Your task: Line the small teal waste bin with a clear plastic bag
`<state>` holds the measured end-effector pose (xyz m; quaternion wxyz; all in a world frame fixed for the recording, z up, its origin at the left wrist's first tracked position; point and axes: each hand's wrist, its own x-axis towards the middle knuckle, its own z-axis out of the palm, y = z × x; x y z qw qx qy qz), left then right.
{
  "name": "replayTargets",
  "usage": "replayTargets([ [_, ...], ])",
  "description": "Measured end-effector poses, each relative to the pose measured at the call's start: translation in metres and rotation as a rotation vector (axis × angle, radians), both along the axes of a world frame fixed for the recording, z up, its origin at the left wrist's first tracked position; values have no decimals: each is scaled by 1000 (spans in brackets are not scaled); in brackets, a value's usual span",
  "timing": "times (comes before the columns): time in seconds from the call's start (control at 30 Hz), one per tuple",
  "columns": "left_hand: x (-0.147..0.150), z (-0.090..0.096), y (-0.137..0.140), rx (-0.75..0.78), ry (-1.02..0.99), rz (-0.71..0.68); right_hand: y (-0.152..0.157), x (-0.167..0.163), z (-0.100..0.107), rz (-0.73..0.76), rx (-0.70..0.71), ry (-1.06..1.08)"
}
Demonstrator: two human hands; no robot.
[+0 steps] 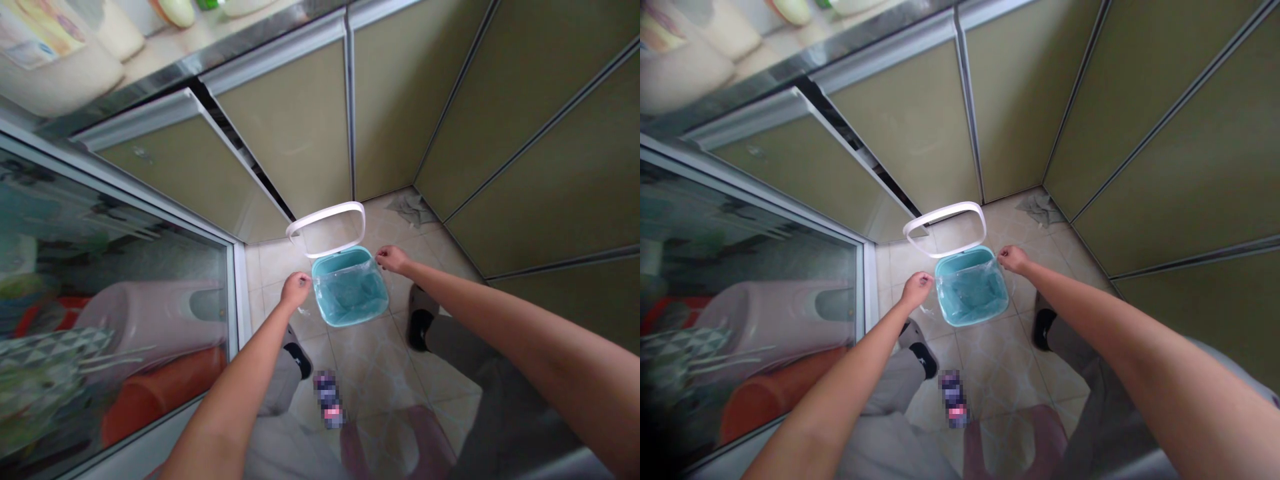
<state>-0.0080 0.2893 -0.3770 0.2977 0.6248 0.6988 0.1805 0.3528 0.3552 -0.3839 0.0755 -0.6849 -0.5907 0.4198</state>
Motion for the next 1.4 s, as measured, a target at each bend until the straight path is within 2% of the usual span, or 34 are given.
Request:
replayTargets([
  [0.13,3,-14,28,-97,-142,238,11,-2,-8,-45,-13,-14],
  [0.33,2,-30,56,-166,-289,373,26,-7,-23,-34,60,-50],
  [0.57,2,-51,65,-213,-464,409,30,-12,-41,-67,1,-26],
  [0.8,4,-49,60,-276,-525,456,25,-11,-48,-118,-31,6],
  [0.9,0,-35,60,-147,-483,539,29,-3,-33,-170,-8,27],
  [1.0,-8,-9,64,-37,-509,599,40,6,1,-206,32,107],
  [1.07,-10,12,65,-72,-595,609,49,8,30,-192,43,204],
  [1.2,-6,53,59,-190,-750,569,54,4,81,-58,38,343],
  [1.3,1,73,47,-240,-756,504,43,0,101,-11,37,344],
  [1.4,6,81,33,-261,-763,491,24,-2,107,-38,25,367],
])
